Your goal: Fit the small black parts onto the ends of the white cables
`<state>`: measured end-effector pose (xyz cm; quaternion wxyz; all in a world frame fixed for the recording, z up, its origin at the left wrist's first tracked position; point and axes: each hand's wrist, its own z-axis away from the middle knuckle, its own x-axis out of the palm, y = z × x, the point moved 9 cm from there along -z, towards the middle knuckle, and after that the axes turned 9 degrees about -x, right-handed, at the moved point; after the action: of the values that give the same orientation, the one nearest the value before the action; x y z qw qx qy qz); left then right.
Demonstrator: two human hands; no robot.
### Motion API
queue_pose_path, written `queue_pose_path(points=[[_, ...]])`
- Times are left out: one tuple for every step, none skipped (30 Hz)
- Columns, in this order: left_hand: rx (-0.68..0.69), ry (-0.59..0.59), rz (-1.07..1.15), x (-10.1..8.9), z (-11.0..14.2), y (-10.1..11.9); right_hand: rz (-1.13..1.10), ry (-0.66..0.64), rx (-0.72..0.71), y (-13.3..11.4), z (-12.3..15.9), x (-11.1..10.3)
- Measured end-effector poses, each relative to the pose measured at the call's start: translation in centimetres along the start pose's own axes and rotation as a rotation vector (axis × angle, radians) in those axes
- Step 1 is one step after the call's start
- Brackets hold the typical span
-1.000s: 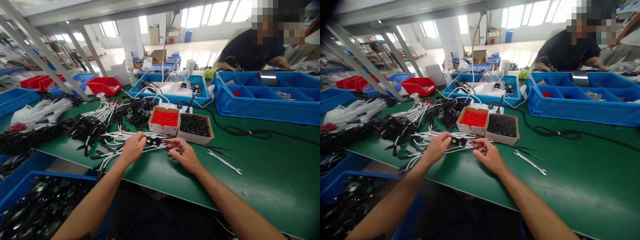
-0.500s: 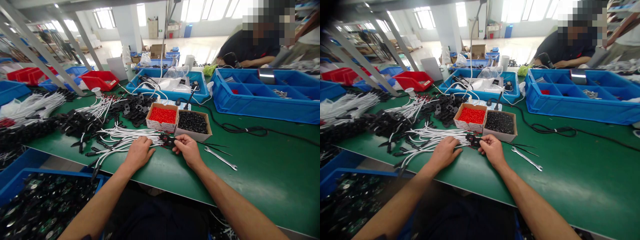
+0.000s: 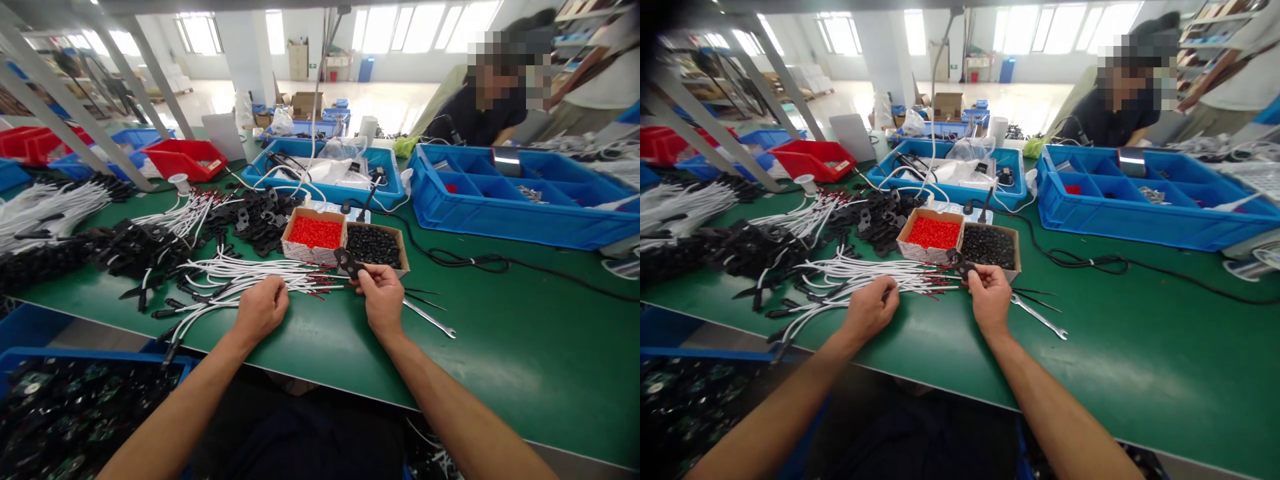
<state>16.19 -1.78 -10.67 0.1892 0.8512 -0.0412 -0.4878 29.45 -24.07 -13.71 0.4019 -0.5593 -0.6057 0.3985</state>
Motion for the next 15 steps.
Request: queue_pose_path(points=[[0.0,0.02,0.075,-0.4,0.1,-0.1,-0.003,0.003,0.008,0.1,0.0,0.0],[0.015,0.029,0.141,-0.7,0.3,0.1,-0.007,-0.001,0.022,0.3,0.1,0.1],[0.038,0.029,0.192,-0.8,0.4,0.4,-0.011,-0.011,0.037,0.4,0.1,0.2],[0.063,0.02,0.223,-0.8,0.5,0.7,-0.017,-0.023,0.049,0.6,0.2,0.4],[0.084,0.004,0.235,-0.6,0.7,1.1,-0.023,-0.035,0.058,0.7,0.3,0.6],[0.1,-0.013,0.237,-0.4,0.7,1.5,-0.024,-0.049,0.063,0.7,0.4,0.7],[0.112,-0.028,0.234,-0.2,0.8,1.8,-0.019,-0.064,0.064,0.7,0.5,0.9],[0.117,-0.038,0.23,0.0,0.8,2.0,-0.011,-0.078,0.061,0.7,0.6,1.0],[0.115,-0.044,0.224,0.2,0.7,2.2,0.0,-0.091,0.057,0.7,0.7,1.1],[0.11,-0.047,0.218,0.4,0.7,2.2,0.009,-0.101,0.055,0.7,0.7,1.2],[0.104,-0.048,0.213,0.5,0.6,2.3,0.013,-0.11,0.055,0.6,0.8,1.3],[0.098,-0.047,0.209,0.6,0.5,2.3,0.012,-0.117,0.057,0.6,0.9,1.4],[0.092,-0.045,0.208,0.6,0.5,2.2,0.006,-0.124,0.06,0.6,0.9,1.5],[0.086,-0.044,0.209,0.6,0.4,2.2,-0.001,-0.131,0.065,0.6,1.0,1.6],[0.082,-0.045,0.212,0.6,0.3,2.2,-0.004,-0.14,0.07,0.7,1.1,1.7]])
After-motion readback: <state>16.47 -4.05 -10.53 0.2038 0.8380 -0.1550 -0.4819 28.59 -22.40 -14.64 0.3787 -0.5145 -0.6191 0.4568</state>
